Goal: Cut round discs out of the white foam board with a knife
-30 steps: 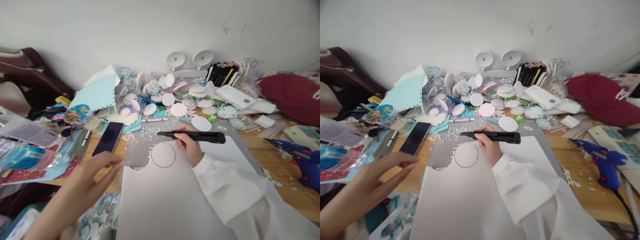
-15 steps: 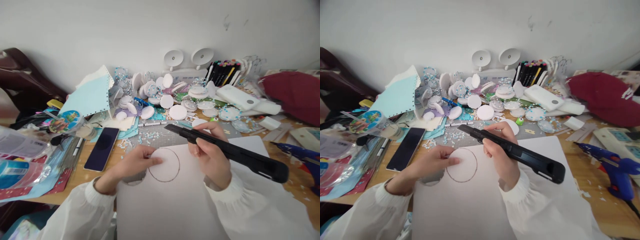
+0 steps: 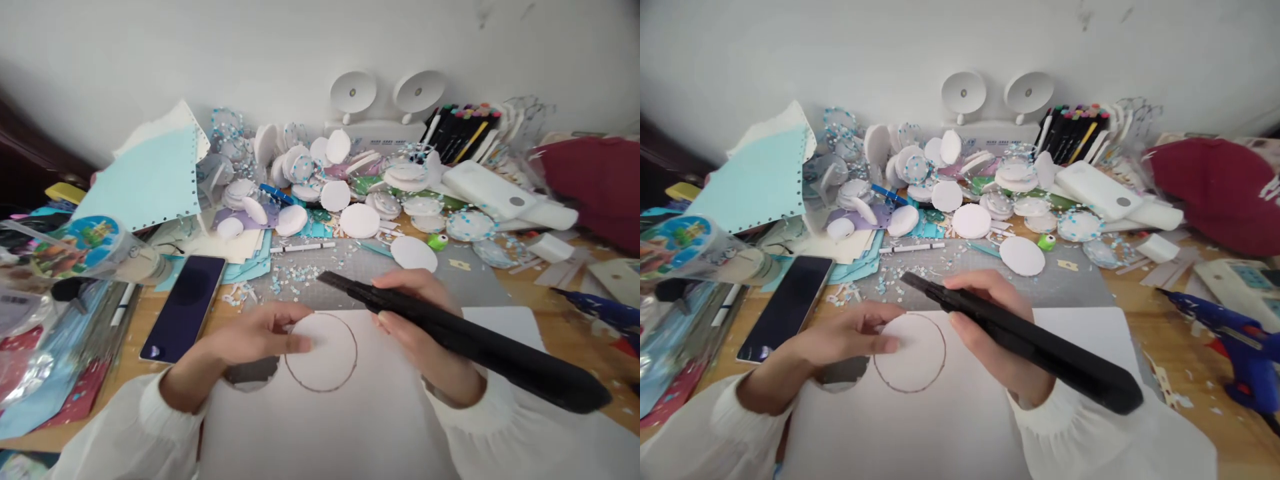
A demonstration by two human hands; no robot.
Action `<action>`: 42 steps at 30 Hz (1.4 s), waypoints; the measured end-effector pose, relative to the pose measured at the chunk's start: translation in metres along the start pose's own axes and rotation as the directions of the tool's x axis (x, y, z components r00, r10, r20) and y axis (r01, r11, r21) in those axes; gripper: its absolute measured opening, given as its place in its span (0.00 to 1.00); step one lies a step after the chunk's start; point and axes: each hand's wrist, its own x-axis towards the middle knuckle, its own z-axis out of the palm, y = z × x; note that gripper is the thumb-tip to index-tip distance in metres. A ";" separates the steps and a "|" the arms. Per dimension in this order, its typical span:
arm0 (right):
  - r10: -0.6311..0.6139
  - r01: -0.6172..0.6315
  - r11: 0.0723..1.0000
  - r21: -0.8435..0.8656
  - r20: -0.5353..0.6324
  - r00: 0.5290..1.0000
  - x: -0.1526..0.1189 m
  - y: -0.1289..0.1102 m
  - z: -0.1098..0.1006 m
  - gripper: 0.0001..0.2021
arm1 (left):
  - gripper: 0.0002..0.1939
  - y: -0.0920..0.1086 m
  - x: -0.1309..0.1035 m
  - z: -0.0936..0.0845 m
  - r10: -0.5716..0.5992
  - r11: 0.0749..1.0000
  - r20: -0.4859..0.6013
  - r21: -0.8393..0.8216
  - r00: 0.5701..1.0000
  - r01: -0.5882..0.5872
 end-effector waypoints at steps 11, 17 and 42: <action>-0.062 0.063 0.984 -0.168 0.016 0.998 -0.007 -0.008 -0.010 0.13 | 0.14 -0.002 -0.004 -0.006 -0.033 0.999 0.024 0.035 0.999 0.033; -0.068 0.091 0.981 -0.170 0.137 0.988 0.009 -0.007 -0.006 0.16 | 0.15 0.001 -0.003 -0.016 -0.163 0.961 0.054 0.234 0.985 0.146; 0.030 0.038 0.986 -0.159 0.403 0.915 0.023 0.005 -0.002 0.12 | 0.19 -0.008 0.000 -0.022 -0.159 0.954 0.054 0.264 0.986 0.140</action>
